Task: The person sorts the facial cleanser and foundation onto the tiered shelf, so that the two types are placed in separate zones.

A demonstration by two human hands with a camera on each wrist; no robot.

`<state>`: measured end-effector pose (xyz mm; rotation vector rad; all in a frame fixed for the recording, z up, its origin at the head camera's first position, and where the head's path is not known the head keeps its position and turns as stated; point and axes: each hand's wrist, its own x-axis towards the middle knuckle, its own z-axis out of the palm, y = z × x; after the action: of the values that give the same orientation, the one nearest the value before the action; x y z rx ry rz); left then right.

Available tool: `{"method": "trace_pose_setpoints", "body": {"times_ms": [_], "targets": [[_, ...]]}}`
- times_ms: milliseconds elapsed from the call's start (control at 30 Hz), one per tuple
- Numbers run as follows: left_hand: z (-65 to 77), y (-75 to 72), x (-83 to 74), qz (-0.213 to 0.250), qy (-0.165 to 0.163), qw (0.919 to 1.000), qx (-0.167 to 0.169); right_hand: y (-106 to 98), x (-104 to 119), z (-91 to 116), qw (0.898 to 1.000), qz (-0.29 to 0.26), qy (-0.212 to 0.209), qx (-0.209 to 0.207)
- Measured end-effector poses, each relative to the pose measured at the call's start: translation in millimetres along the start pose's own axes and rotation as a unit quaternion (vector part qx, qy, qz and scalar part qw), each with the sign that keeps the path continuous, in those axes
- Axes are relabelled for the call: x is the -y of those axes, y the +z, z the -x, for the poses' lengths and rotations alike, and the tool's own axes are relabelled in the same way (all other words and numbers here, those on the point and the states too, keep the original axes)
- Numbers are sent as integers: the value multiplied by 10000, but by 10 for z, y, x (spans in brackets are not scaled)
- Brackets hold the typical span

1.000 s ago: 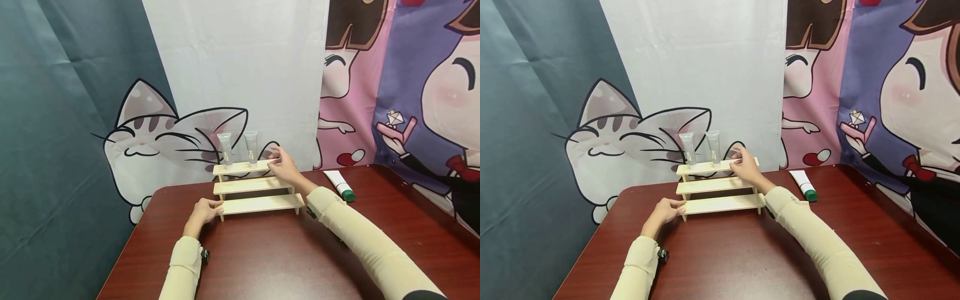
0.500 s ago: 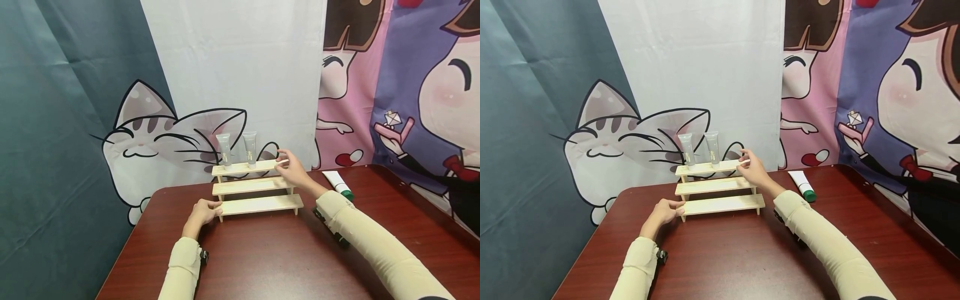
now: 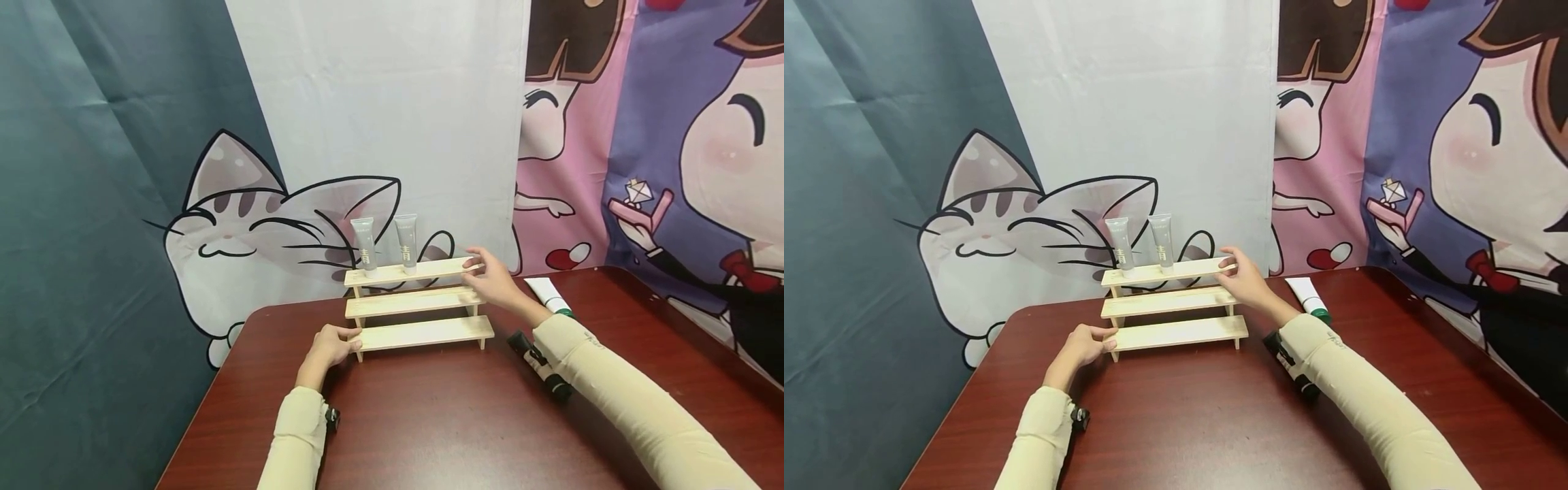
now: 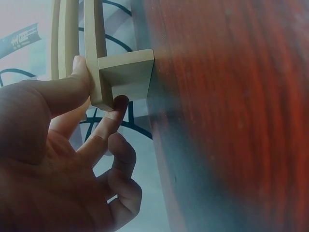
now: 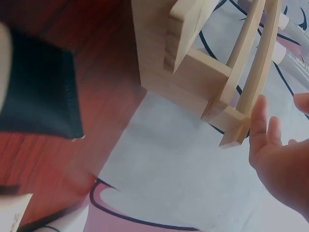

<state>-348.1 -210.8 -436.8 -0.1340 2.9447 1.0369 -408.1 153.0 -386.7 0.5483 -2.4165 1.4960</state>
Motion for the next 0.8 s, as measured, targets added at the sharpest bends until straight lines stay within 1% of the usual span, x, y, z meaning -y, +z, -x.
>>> {"method": "trace_pose_setpoints", "body": {"times_ms": [267, 433, 800], "targets": [[-7, -9, -14, -30, -27, 10000, 44, -105, -101, 64, 9999, -4, 85, 120], [2, -8, -16, -38, -43, 10000, 58, -166, -156, 110, 9997, 112, 175, 159], [1, -9, -2, -40, -20, 10000, 65, -296, -280, 190, 9990, 361, 232, 102]]}}
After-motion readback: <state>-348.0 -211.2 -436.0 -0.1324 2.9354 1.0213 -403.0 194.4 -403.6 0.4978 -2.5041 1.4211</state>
